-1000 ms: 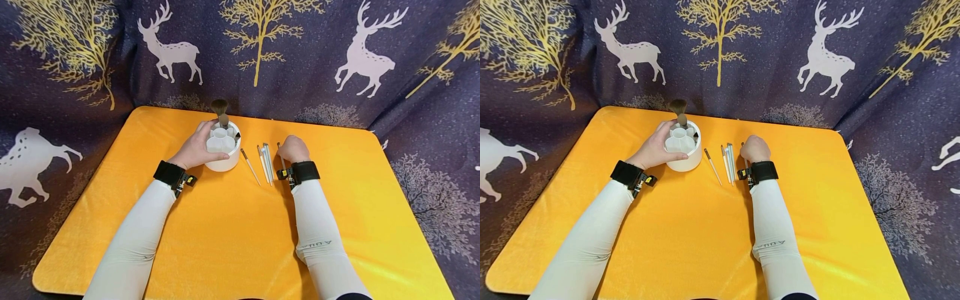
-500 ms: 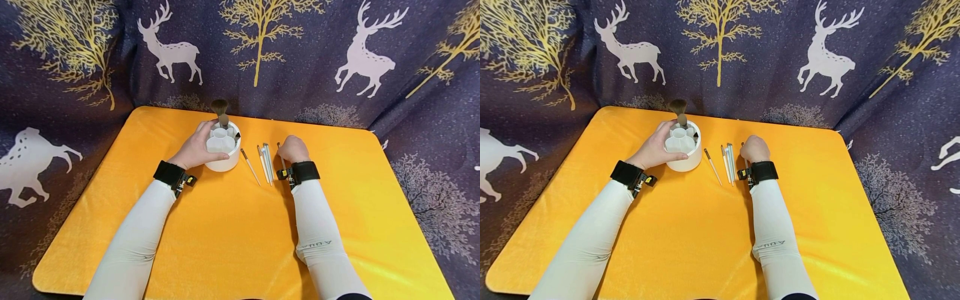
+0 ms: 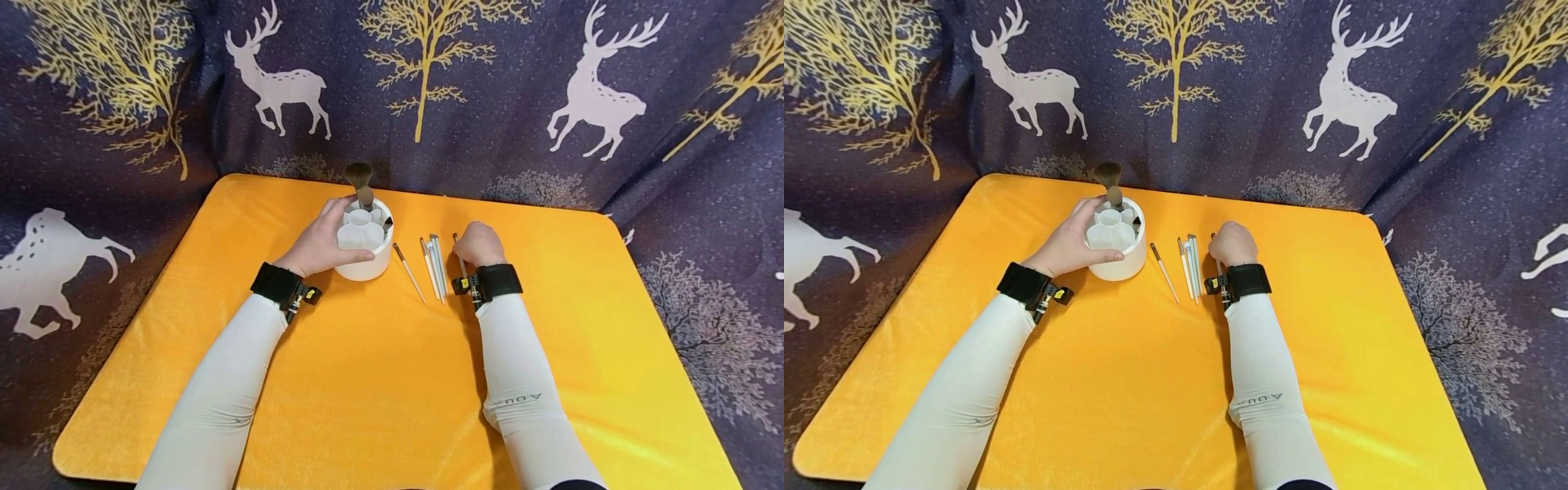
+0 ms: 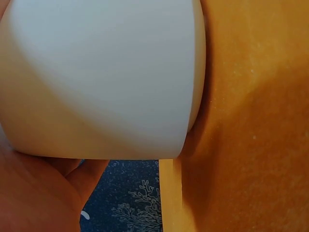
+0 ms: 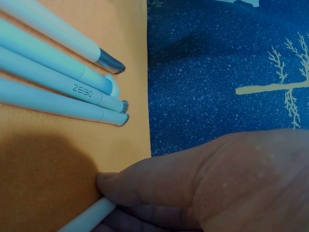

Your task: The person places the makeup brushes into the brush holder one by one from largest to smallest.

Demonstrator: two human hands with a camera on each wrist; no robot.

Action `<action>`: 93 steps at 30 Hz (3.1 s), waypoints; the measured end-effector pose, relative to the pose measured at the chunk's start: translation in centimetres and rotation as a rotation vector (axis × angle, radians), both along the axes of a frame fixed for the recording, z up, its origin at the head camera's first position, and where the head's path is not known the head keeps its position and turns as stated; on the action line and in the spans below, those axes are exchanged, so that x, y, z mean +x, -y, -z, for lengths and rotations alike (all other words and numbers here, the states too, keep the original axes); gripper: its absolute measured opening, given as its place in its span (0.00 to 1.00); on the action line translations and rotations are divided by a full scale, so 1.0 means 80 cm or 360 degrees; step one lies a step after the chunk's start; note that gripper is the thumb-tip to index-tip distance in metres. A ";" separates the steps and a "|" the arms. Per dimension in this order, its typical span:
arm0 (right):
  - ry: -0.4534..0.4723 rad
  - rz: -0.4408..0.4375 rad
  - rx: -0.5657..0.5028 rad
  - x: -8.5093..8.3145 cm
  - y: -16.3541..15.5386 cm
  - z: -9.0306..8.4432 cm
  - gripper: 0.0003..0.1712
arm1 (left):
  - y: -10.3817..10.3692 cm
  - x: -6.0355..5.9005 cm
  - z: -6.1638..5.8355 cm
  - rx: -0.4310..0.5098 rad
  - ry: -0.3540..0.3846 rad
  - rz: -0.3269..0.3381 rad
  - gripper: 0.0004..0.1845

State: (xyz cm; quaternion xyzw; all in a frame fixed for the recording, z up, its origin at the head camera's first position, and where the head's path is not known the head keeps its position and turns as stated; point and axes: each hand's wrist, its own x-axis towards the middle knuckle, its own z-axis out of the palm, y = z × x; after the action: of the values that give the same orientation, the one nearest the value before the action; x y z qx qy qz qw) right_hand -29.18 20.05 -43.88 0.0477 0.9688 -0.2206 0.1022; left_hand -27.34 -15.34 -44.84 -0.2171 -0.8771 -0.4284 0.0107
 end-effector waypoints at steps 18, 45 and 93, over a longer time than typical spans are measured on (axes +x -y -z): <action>-0.0041 -0.0010 0.0012 -0.001 0.001 0.001 0.17 | 0.001 0.000 0.001 0.0010 -0.0035 0.0015 0.63; -0.0444 -0.0030 -0.0203 0.009 0.020 -0.020 0.21 | 0.001 -0.001 0.001 0.0013 -0.0017 0.0022 0.64; -0.1245 -0.0085 -0.0506 0.031 0.071 -0.049 0.12 | 0.002 -0.001 0.000 -0.0004 -0.0026 0.0017 0.64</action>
State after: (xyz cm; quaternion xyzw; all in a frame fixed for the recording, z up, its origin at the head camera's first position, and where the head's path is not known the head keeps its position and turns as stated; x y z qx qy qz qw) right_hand -26.68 14.35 -39.93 -0.0811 0.8894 -0.3661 -0.2615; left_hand -27.43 -15.50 -44.84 -0.2252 -0.8764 -0.4254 0.0154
